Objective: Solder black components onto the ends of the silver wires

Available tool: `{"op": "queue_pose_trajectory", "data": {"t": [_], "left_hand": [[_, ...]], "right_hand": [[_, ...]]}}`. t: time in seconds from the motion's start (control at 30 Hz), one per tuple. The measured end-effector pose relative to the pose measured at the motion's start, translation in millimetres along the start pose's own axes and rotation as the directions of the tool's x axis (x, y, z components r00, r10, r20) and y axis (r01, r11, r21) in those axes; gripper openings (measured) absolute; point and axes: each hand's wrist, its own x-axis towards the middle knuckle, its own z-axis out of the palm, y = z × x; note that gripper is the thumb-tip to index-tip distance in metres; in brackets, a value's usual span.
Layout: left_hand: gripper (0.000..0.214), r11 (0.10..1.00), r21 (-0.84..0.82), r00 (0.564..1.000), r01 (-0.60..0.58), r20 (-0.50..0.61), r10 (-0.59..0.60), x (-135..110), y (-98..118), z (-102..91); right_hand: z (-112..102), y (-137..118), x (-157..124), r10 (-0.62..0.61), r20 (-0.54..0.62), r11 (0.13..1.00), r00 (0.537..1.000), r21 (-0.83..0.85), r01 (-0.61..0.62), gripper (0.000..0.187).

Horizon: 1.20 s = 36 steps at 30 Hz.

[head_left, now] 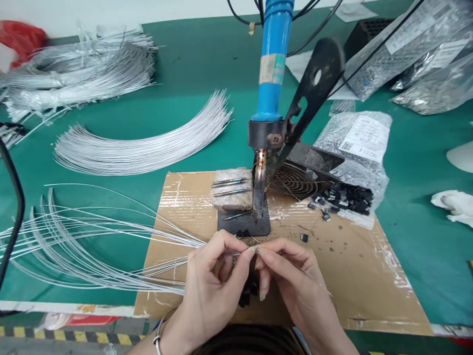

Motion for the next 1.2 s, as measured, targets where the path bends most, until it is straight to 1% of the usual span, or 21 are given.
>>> {"op": "queue_pose_trajectory", "data": {"t": [0.2,0.37,0.57,0.7,0.97,1.2], "left_hand": [[0.015,0.999,0.026,0.999,-0.022,-0.026,0.022,1.6,-0.5,1.4],[0.015,1.000,0.005,0.999,-0.017,-0.048,0.017,2.0,0.7,2.5],[0.012,1.000,0.024,1.000,0.001,-0.025,0.000,-1.6,-2.2,2.4],[0.011,1.000,0.022,1.000,-0.011,-0.012,0.011,-2.7,-4.3,2.8],[0.012,0.994,0.061,0.996,-0.091,0.025,0.089,-2.6,-3.3,-0.6],[0.017,0.988,0.128,0.995,-0.089,0.064,0.082,-0.7,5.1,-3.5]], "right_hand": [[-0.8,-8.2,0.5,0.027,0.027,0.999,0.999,-0.045,-0.025,0.016],[-2.2,-4.0,-1.0,0.013,0.014,0.999,1.000,-0.040,-0.013,0.014],[-5.4,0.7,-2.6,-0.012,0.028,0.995,1.000,-0.097,0.015,0.013],[-7.4,0.6,-4.2,-0.024,0.041,0.993,0.999,-0.112,0.028,0.013],[-7.0,-3.7,-4.2,-0.001,0.023,0.995,1.000,-0.100,0.003,0.016],[-7.2,-9.5,-1.8,0.036,0.021,0.993,0.999,-0.118,-0.033,0.018]]}}
